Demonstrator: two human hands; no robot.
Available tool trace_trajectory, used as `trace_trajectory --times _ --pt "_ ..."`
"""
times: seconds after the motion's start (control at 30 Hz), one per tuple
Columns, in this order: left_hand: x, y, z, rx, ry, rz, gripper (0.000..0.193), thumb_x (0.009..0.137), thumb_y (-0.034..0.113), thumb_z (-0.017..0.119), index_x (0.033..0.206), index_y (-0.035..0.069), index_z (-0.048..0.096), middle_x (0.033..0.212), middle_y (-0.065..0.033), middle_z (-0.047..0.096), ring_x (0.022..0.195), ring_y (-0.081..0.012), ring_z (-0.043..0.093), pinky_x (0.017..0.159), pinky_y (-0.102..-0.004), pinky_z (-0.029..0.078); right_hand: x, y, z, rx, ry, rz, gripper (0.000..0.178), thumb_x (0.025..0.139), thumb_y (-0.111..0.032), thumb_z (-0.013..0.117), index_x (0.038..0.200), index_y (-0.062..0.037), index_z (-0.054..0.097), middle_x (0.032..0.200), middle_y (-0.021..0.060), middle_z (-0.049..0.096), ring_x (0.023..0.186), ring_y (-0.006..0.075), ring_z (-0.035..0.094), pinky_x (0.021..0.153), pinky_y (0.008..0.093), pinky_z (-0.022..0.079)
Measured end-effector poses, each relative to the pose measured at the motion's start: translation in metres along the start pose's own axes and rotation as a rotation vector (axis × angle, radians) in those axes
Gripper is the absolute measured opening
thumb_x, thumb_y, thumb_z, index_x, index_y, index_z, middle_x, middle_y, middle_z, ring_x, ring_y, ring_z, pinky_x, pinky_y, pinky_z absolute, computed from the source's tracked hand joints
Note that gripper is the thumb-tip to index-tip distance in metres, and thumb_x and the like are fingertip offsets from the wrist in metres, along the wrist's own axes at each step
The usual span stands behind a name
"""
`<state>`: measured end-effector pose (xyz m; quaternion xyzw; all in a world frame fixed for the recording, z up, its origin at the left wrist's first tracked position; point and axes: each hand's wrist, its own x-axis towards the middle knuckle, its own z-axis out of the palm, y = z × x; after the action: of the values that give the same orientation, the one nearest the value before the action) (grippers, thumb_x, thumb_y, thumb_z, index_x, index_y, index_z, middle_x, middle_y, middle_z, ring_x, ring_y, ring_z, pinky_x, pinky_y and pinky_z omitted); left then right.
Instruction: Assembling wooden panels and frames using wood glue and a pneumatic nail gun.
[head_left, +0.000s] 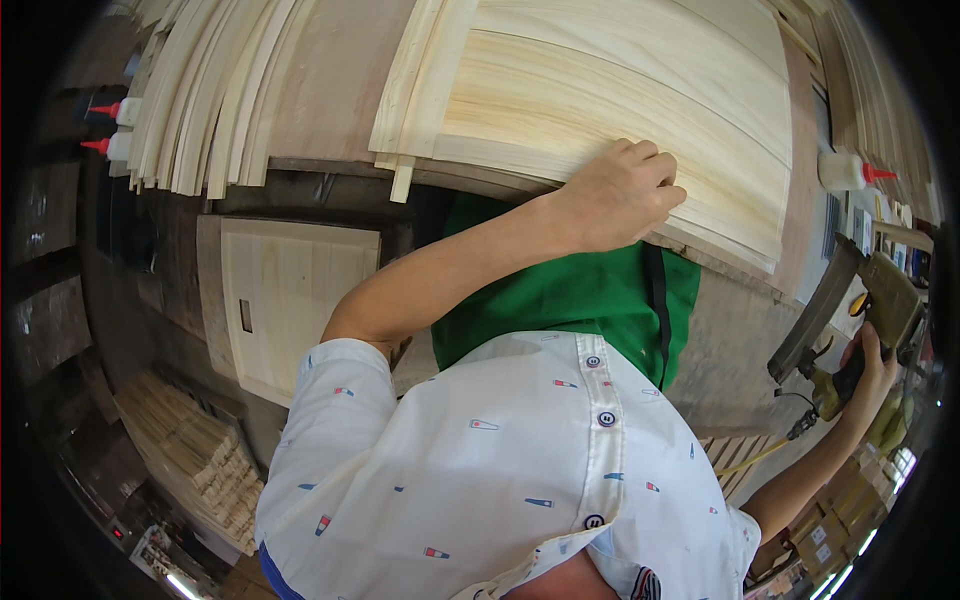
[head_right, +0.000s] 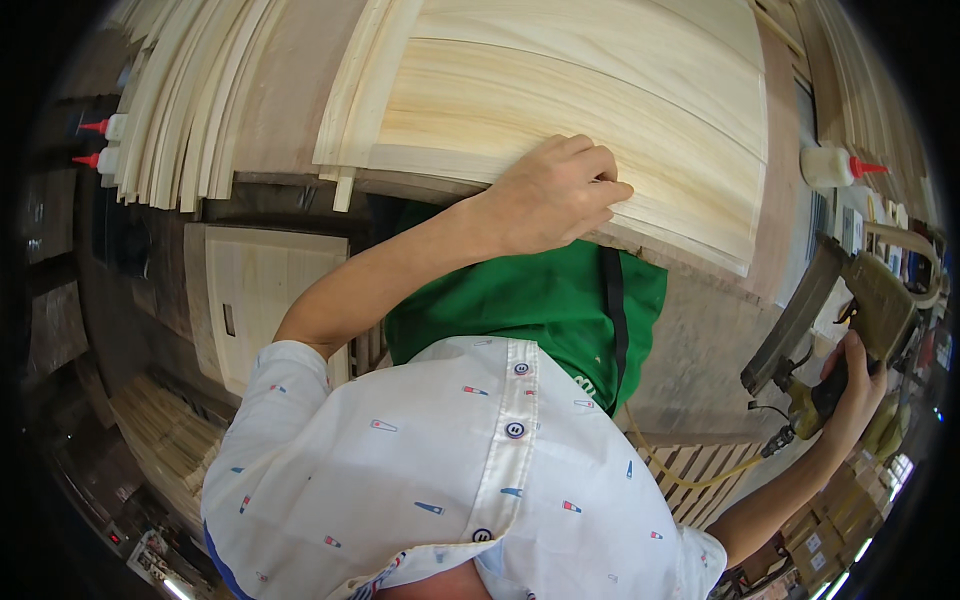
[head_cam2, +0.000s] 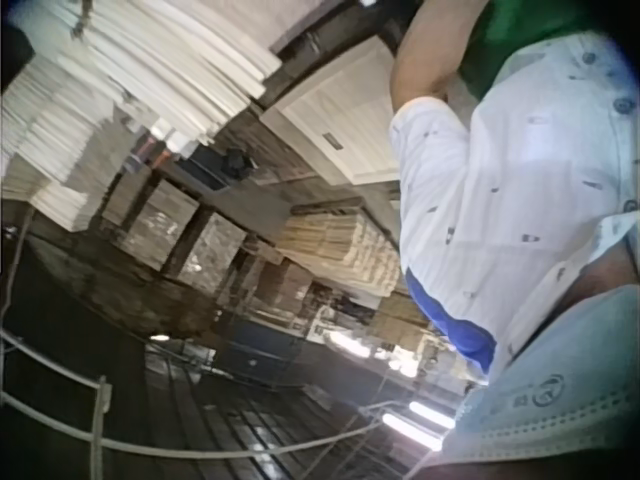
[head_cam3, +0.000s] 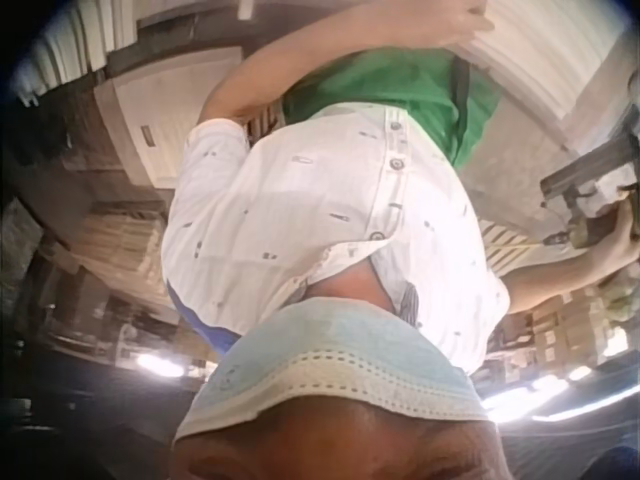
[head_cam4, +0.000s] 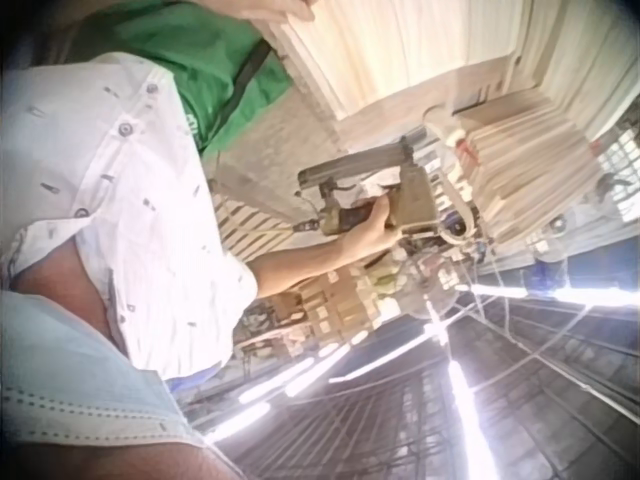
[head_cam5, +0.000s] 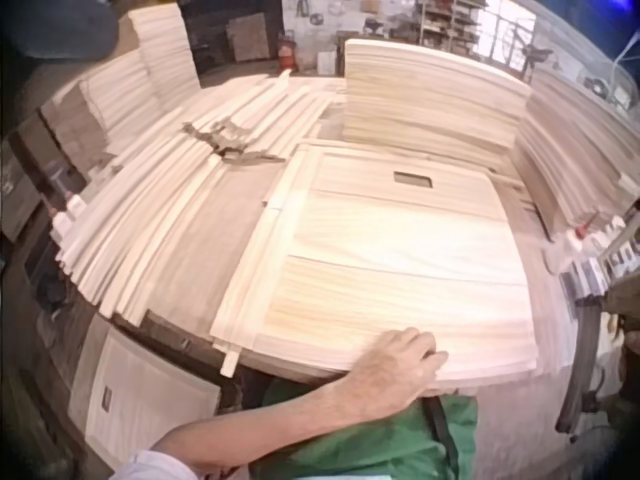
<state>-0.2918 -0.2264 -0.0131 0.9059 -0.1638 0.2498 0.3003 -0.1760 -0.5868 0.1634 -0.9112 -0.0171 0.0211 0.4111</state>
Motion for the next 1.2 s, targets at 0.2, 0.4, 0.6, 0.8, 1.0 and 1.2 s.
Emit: trace_trajectory --times 0.2,0.4,0.6,0.8,1.0,1.2 --pt "0.005 -0.003 0.0 -0.053 -0.006 0.023 0.02 0.072 0.007 0.067 0.093 0.005 0.069 0.086 -0.0102 0.061 0.083 -0.0285 0.059 0.076 -0.0396 0.048 -0.003 0.0 -0.007 -0.102 0.04 -0.011 0.022 0.086 -0.026 0.066 0.086 -0.0043 0.061 0.066 0.0006 0.056 0.053 0.0089 0.051 0.05 0.0246 0.037" --pt "0.004 -0.002 -0.016 -0.11 -0.093 0.007 0.027 0.075 0.005 0.071 0.101 0.002 0.069 0.092 -0.0108 0.062 0.088 -0.0291 0.058 0.078 -0.0393 0.047 -0.02 -0.011 0.016 0.041 0.013 0.027 0.021 0.082 -0.016 0.071 0.09 0.0007 0.062 0.071 0.0031 0.059 0.054 0.0102 0.056 0.05 0.0249 0.044" --pt "0.005 0.001 -0.016 -0.083 -0.149 -0.071 0.029 0.075 0.003 0.072 0.104 0.002 0.069 0.095 -0.0112 0.062 0.091 -0.0288 0.057 0.08 -0.038 0.046 -0.025 -0.001 0.015 0.099 -0.027 0.09 0.021 0.082 -0.016 0.072 0.09 0.0005 0.062 0.068 0.0033 0.06 0.054 0.0102 0.056 0.05 0.0246 0.044" --pt "0.01 0.002 -0.013 -0.067 -0.198 -0.069 0.031 0.075 0.003 0.073 0.105 0.001 0.068 0.099 -0.0119 0.061 0.093 -0.0292 0.056 0.08 -0.038 0.046 -0.027 0.006 0.017 0.074 -0.089 0.118 0.024 0.081 -0.017 0.073 0.089 0.0025 0.061 0.067 0.0035 0.06 0.054 0.0099 0.056 0.051 0.0245 0.044" --pt "0.037 0.027 -0.013 -0.034 -0.256 -0.106 0.04 0.074 0.009 0.075 0.112 0.003 0.065 0.107 -0.0134 0.061 0.1 -0.031 0.055 0.086 -0.0404 0.045 -0.025 0.013 0.019 0.051 -0.156 0.121 0.027 0.08 -0.017 0.072 0.089 0.0043 0.06 0.067 0.0035 0.059 0.055 0.0085 0.056 0.05 0.0238 0.043" --pt "0.07 0.049 0.07 -0.126 -0.159 0.091 0.032 0.074 0.01 0.074 0.104 0.004 0.066 0.108 -0.0119 0.062 0.102 -0.0302 0.057 0.087 -0.0408 0.046 -0.025 0.006 0.027 -0.01 -0.212 0.115 0.029 0.08 -0.019 0.072 0.088 0.0054 0.059 0.063 0.0033 0.059 0.052 0.0083 0.055 0.048 0.0238 0.042"
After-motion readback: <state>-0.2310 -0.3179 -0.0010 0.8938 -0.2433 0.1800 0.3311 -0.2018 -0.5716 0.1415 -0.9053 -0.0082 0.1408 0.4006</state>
